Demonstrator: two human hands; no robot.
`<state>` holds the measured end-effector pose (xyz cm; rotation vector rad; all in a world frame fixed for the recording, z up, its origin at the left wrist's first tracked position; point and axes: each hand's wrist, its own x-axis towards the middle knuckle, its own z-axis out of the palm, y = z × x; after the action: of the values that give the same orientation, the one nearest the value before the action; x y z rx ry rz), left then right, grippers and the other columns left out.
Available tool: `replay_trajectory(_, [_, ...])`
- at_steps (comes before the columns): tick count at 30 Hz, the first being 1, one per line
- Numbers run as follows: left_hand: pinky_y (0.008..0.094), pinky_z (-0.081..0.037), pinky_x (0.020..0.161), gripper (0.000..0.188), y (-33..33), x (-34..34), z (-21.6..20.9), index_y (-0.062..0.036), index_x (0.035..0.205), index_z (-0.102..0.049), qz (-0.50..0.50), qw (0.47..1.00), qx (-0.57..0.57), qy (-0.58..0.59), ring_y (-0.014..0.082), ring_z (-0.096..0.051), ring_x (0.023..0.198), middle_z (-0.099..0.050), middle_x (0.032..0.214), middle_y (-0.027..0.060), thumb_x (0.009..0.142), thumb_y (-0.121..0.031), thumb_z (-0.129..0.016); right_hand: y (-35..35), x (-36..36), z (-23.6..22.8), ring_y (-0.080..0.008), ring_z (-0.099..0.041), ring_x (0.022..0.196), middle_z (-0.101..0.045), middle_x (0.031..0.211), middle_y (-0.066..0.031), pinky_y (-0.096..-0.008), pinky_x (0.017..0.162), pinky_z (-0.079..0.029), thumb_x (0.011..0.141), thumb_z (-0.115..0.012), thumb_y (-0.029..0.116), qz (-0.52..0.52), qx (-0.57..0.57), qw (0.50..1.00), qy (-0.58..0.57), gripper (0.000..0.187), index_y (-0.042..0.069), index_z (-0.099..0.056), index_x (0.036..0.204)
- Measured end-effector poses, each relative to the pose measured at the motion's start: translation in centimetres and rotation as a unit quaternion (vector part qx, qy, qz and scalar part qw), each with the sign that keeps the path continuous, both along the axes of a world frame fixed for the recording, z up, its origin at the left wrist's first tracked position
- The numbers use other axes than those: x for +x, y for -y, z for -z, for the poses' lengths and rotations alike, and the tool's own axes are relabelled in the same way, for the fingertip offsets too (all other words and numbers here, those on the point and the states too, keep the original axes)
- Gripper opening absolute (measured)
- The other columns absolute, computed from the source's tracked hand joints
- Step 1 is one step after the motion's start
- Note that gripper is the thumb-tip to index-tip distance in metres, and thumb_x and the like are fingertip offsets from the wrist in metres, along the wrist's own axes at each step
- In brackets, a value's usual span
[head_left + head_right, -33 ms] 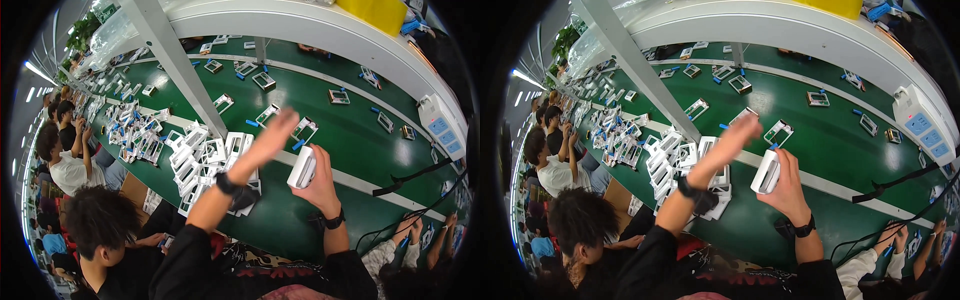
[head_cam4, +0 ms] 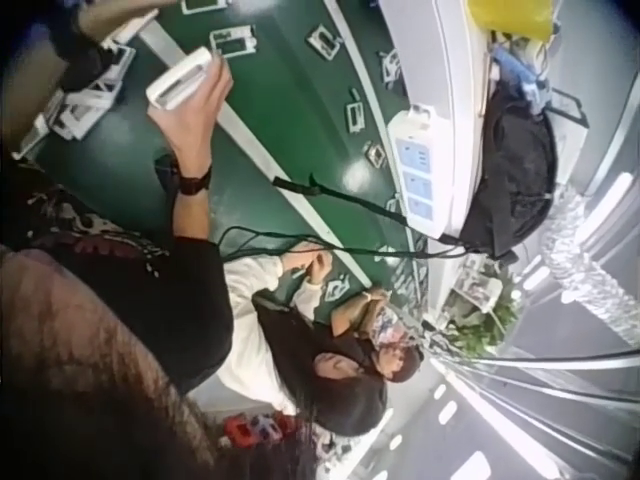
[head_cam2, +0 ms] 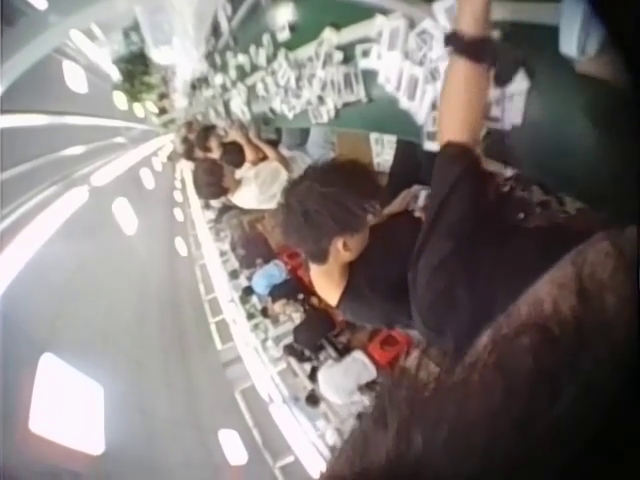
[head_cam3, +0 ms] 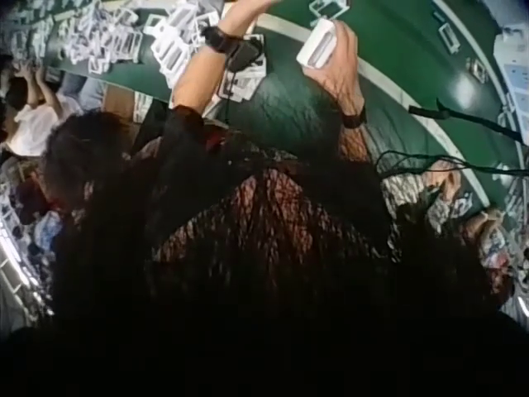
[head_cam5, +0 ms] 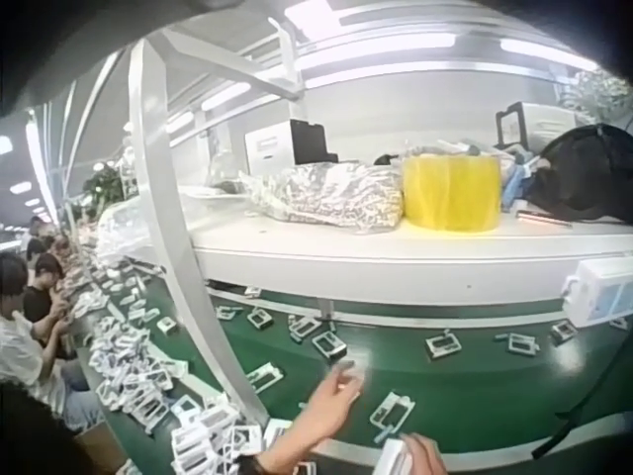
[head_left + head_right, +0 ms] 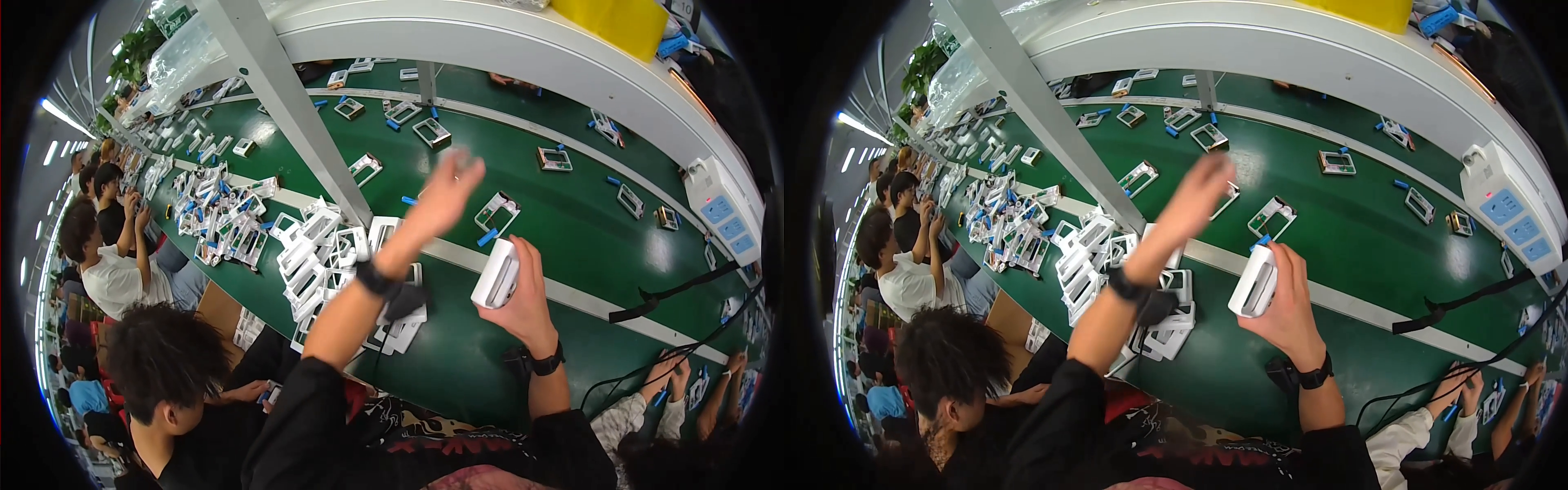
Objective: Assembling and inspecting white electronic housing components on an assembly line.
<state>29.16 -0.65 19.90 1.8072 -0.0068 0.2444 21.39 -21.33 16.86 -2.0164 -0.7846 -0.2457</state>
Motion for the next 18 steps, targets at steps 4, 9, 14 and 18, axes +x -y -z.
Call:
replay_trajectory(4, [0.0489, -0.047, 0.094, 0.047, -7.3, 14.7, 1.7, -0.0051, 0.124, -0.055, -0.207, 0.916, 0.335, -0.073, 0.0379, -0.056, 0.114, -0.057, 0.122, 0.0234, 0.088, -0.035, -0.057, 0.3, 0.1, -0.5, -0.0367, -0.048, 0.119, -0.043, 0.13, -0.0208, -0.0412, 0.099, -0.041, 0.052, -0.084, 0.012, 0.002, -0.014, 1.0, 0.014, 0.101, 0.001, -0.035, 0.139])
replay_trajectory(9, [0.0561, -0.045, 0.092, 0.037, -11.8, 25.5, 12.5, -0.0096, 0.119, -0.06, -0.202, 0.836, 0.495, -0.121, 0.0397, -0.049, 0.12, -0.055, 0.126, 0.0175, 0.087, -0.028, -0.055, 3.3, 0.8, 0.1, -0.0321, -0.048, 0.119, -0.043, 0.132, -0.0171, -0.0396, 0.096, -0.045, 0.05, -0.085, 0.013, 0.071, -0.036, 0.997, -0.016, 0.106, 0.003, -0.033, 0.141])
replay_trajectory(14, [0.0527, -0.046, 0.09, 0.025, -21.0, 29.4, 18.9, -0.0107, 0.108, -0.064, -0.334, 0.762, 0.555, 0.0, 0.0349, -0.052, 0.115, -0.056, 0.122, 0.0143, 0.088, -0.022, -0.054, 5.3, 1.7, -1.3, -0.0269, -0.047, 0.121, -0.041, 0.135, -0.0132, -0.0396, 0.092, -0.048, 0.048, -0.086, 0.013, 0.127, -0.013, 0.988, -0.083, 0.109, 0.004, -0.032, 0.143])
replay_trajectory(18, [0.0484, -0.047, 0.085, 0.02, -21.9, 30.3, 20.5, -0.0111, 0.103, -0.064, -0.317, 0.762, 0.559, 0.076, 0.0302, -0.056, 0.111, -0.062, 0.112, 0.0104, 0.088, -0.018, -0.053, 6.1, 2.3, -2.4, -0.0256, -0.045, 0.123, -0.039, 0.136, -0.0121, -0.0403, 0.092, -0.048, 0.048, -0.086, 0.013, 0.146, 0.004, 0.981, -0.129, 0.11, 0.005, -0.032, 0.143])
